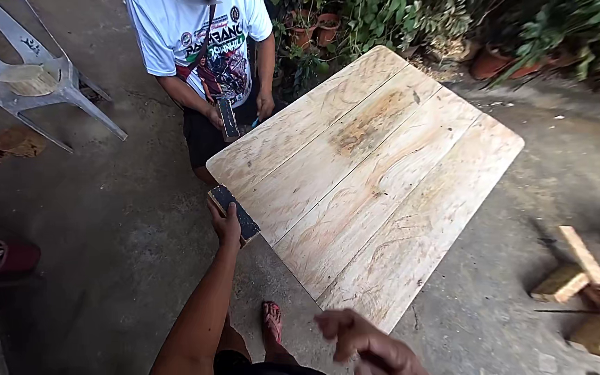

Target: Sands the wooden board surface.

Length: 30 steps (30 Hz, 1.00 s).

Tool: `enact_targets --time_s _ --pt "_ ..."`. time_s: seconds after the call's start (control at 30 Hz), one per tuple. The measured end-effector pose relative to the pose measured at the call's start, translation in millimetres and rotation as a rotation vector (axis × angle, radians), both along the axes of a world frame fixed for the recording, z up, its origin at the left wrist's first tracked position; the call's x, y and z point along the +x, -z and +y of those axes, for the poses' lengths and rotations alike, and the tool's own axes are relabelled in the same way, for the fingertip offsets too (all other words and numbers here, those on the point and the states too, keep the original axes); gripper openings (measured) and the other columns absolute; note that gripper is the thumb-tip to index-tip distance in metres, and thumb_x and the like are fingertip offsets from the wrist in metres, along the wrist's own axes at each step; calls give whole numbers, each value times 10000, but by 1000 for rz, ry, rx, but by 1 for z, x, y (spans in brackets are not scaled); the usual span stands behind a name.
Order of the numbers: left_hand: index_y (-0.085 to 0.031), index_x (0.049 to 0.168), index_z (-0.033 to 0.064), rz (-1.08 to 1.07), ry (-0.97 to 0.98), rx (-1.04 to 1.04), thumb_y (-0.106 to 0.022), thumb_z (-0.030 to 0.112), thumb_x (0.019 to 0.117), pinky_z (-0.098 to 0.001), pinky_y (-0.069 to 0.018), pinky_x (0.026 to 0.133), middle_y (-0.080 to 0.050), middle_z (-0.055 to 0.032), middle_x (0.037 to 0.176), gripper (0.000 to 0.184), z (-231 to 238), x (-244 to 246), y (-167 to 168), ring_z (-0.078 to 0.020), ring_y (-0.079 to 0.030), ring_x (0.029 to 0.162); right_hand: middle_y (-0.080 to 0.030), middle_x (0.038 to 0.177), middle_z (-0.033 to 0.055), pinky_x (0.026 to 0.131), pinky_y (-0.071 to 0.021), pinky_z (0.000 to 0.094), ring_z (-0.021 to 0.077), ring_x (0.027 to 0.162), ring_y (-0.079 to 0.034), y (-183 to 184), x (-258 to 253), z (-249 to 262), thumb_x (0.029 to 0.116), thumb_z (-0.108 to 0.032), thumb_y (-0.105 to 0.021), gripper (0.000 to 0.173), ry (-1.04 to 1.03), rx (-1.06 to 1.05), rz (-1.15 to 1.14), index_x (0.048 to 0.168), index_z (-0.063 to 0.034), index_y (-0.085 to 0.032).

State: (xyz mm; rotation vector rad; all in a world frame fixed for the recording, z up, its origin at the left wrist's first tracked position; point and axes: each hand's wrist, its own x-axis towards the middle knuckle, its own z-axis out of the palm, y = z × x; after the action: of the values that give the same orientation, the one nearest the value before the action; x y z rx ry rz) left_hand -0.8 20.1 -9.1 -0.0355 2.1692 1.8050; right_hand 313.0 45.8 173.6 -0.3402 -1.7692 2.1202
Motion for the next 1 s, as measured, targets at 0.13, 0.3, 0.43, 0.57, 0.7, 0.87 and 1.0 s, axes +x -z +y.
enact_targets --time_s 0.13,0.3,0.43,0.57,0.7,0.87,1.0 --pt "-53 1657 70 89 78 -153 -651 172 990 -522 -432 1116 -376 -349 1551 901 -6 33 7 -436 -487 1368 -658 1233 269 1048 -430 622 459 1227 -579 125 42 50 946 -265 -597 364 620 709 -634 1097 43 -718" --pt "-95 1653 56 3 239 -134 -645 188 979 -485 -433 1117 -424 -342 1507 880 -50 91 -4 -401 -498 1354 -307 1590 354 1092 -303 762 593 1459 -290 204 65 71 1024 -324 -588 547 983 542 -1229 1435 31 -520" --pt "-103 1644 27 23 147 -65 -586 128 1028 -377 -395 1175 -284 -248 1654 789 -45 59 -21 -260 -436 1463 -280 1652 246 1074 -318 757 500 1528 -238 223 45 72 1047 -434 -452 575 1029 560 -1410 1494 -74 -487" --pt "-24 1659 101 22 70 -41 -587 122 1041 -402 -414 1162 -265 -241 1664 835 -10 27 -7 -279 -448 1455 -288 1648 244 1087 -320 728 483 1527 -252 226 40 75 1048 -441 -384 580 1052 579 -1433 1481 -72 -496" --pt "-14 1656 78 85 100 -194 -648 149 997 -493 -463 1081 -431 -357 1499 918 -12 85 -2 -406 -536 1317 -291 1647 243 1101 -310 716 470 1531 -253 229 40 75 1043 -464 -390 595 1047 584 -1445 1483 -77 -495" --pt "-98 1636 -6 42 197 -13 -592 95 994 -334 -377 1181 -250 -257 1664 816 -47 109 -20 -241 -408 1481 -283 1652 246 1104 -311 713 477 1531 -248 224 39 77 1036 -507 -375 652 1010 569 -1466 1494 -57 -486" --pt "-39 1653 68 12 59 -70 -552 137 1061 -401 -402 1171 -234 -231 1676 787 -26 48 -24 -264 -414 1478 -278 1658 231 1104 -317 708 465 1537 -242 224 39 77 1041 -514 -375 647 1012 557 -1480 1501 -72 -478"
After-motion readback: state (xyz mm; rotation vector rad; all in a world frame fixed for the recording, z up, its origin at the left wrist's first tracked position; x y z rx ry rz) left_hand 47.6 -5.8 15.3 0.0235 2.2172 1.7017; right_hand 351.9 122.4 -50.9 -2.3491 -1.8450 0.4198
